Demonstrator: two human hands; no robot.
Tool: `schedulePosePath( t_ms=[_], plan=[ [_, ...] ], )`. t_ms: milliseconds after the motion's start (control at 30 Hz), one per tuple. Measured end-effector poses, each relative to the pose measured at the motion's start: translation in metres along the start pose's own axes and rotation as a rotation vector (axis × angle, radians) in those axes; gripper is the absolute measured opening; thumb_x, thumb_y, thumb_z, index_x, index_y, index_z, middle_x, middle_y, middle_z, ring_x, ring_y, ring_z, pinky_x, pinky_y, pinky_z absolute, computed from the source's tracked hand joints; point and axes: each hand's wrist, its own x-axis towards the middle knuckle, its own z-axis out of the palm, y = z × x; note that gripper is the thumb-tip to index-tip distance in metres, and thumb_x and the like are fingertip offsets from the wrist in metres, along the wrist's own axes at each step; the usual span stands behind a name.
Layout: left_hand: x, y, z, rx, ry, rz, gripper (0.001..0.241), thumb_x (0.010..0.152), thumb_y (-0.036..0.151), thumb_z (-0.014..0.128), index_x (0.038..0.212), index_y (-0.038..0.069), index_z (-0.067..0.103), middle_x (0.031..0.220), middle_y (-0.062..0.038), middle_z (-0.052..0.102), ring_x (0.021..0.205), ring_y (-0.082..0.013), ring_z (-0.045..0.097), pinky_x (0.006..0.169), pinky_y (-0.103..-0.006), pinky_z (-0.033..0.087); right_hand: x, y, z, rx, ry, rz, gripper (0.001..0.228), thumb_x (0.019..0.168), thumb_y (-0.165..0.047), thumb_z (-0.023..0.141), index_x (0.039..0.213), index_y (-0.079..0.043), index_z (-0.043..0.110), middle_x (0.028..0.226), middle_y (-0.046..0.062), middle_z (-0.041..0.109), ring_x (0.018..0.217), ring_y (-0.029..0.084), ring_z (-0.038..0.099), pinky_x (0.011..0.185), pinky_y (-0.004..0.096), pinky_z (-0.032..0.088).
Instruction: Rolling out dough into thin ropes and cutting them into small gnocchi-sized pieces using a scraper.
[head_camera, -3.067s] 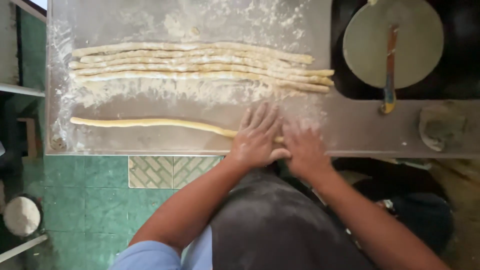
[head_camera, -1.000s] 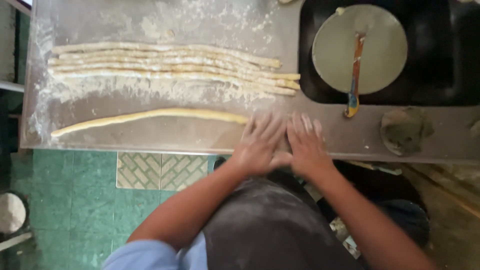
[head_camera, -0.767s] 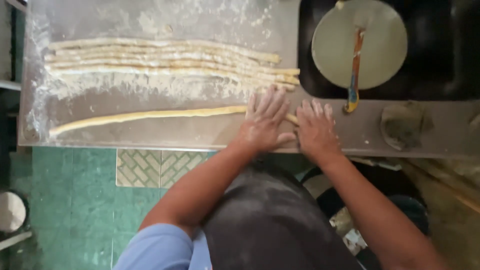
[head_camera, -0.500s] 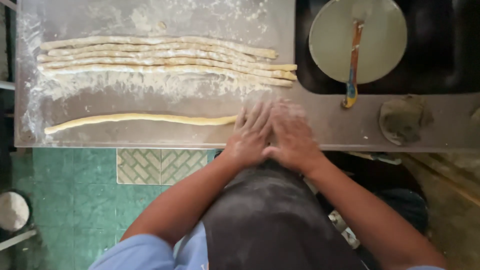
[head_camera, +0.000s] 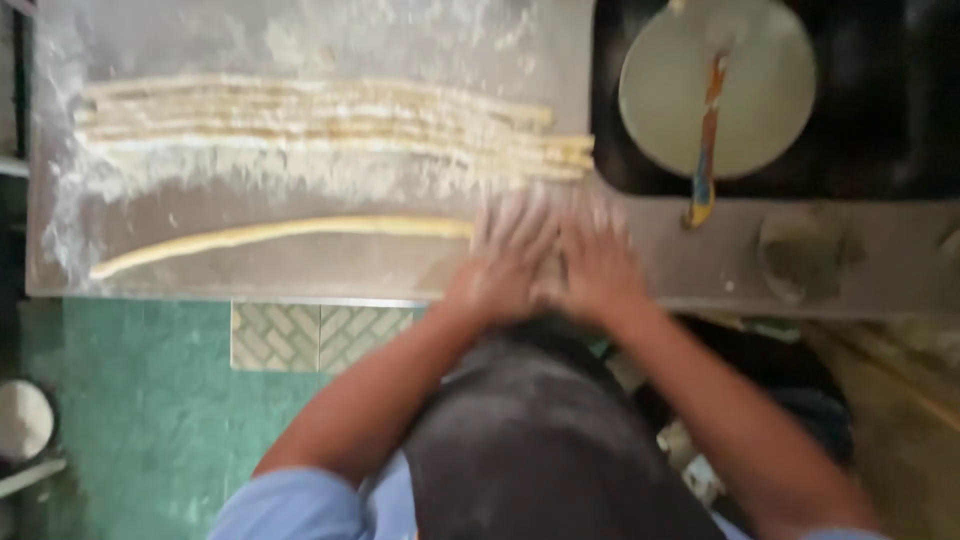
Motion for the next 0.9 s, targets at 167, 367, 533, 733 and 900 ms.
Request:
schedulePosePath(
  t_ms=[167,367,533,733,900],
  plan=[
    [-0.017,0.002,0.002,-0.021,-0.058,0.007,0.1,0.077,0.068,0.065,0.156,0.011,0.039,0.167,-0.015,0.027,0.156,-0.0379,0.017,0.124,-0.0643,0.01,-0.036,-0.016,-0.017,0.118,0.052,-0.115,0.12,0.071,-0.078,0.062,0.152,0.005,0.03,0.161,0.031,0.021,0.15,0.049,0.017,0.121,0.061,0.008],
    [-0.006,-0.001,0.015,0.049,0.033,-0.004,0.09,0.086,0.068,0.061,0.157,0.016,0.04,0.169,-0.017,0.024,0.156,-0.0423,0.015,0.121,-0.0661,0.009,-0.032,-0.005,-0.014,0.072,0.155,-0.046,0.121,0.077,-0.075,0.063,0.157,0.006,0.025,0.165,0.032,0.019,0.154,0.049,0.015,0.123,0.061,0.009],
    [-0.008,0.012,-0.022,-0.037,-0.341,-0.082,0.089,0.08,0.07,0.061,0.154,0.025,0.039,0.169,-0.013,0.016,0.156,-0.039,0.009,0.122,-0.0651,0.007,-0.035,-0.007,-0.032,0.113,-0.248,0.024,0.128,0.063,-0.077,0.069,0.156,-0.002,0.022,0.164,0.024,0.015,0.15,0.044,0.011,0.119,0.058,0.007],
    [-0.007,0.012,-0.002,0.058,0.012,-0.052,0.09,0.078,0.067,0.065,0.153,0.024,0.043,0.165,-0.021,0.024,0.153,-0.0436,0.014,0.117,-0.0685,0.01,-0.035,-0.009,-0.039,-0.02,0.061,-0.063,0.124,0.067,-0.076,0.065,0.155,0.003,0.027,0.162,0.031,0.022,0.151,0.047,0.017,0.121,0.06,0.008],
    [-0.007,0.004,-0.008,-0.115,0.067,0.025,0.084,0.086,0.064,0.067,0.154,0.02,0.047,0.164,-0.017,0.03,0.154,-0.0416,0.017,0.121,-0.0683,0.012,-0.029,-0.009,-0.042,-0.069,0.101,-0.029,0.114,0.075,-0.078,0.06,0.153,0.0,0.034,0.162,0.03,0.025,0.151,0.048,0.02,0.121,0.066,0.009]
  ],
)
